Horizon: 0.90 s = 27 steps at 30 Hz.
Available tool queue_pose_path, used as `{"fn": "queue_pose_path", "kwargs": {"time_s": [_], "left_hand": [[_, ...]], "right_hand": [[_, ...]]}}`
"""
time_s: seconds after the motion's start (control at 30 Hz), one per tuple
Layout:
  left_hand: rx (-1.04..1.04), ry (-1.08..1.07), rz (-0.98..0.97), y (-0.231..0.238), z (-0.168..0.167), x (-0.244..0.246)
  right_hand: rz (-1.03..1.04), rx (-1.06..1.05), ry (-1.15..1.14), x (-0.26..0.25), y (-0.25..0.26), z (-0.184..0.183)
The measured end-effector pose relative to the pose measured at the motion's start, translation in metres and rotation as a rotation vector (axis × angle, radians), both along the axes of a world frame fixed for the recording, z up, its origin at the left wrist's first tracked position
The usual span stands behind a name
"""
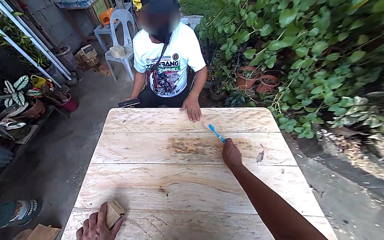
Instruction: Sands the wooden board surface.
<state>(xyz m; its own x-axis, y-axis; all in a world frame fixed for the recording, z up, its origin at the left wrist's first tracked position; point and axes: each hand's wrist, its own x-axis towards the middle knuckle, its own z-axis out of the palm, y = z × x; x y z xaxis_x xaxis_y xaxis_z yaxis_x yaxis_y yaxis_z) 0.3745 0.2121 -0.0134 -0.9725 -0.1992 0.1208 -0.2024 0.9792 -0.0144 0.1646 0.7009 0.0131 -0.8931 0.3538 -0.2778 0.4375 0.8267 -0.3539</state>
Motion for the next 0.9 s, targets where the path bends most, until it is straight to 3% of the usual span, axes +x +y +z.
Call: {"fn": "queue_pose_path", "kwargs": {"time_s": [0.13, 0.4, 0.57, 0.77, 0.9], "left_hand": [[0.013, -0.039, 0.010, 0.000, 0.001, 0.000], [0.049, -0.096, 0.038, 0.001, 0.007, -0.001], [0.037, -0.115, 0.048, -0.001, 0.003, -0.001], [0.027, -0.063, 0.032, -0.009, -0.008, -0.003], [0.063, -0.092, 0.037, -0.008, -0.002, -0.002]], "right_hand": [[-0.125, -0.153, 0.189, 0.070, 0.021, -0.017], [-0.291, -0.056, 0.417, 0.220, 0.082, -0.049], [-0.294, -0.056, 0.281, 0.260, 0.100, -0.045], [-0.298, -0.012, 0.101, 0.267, 0.093, -0.037], [-0.490, -0.028, -0.033, 0.285, 0.083, -0.017]]}}
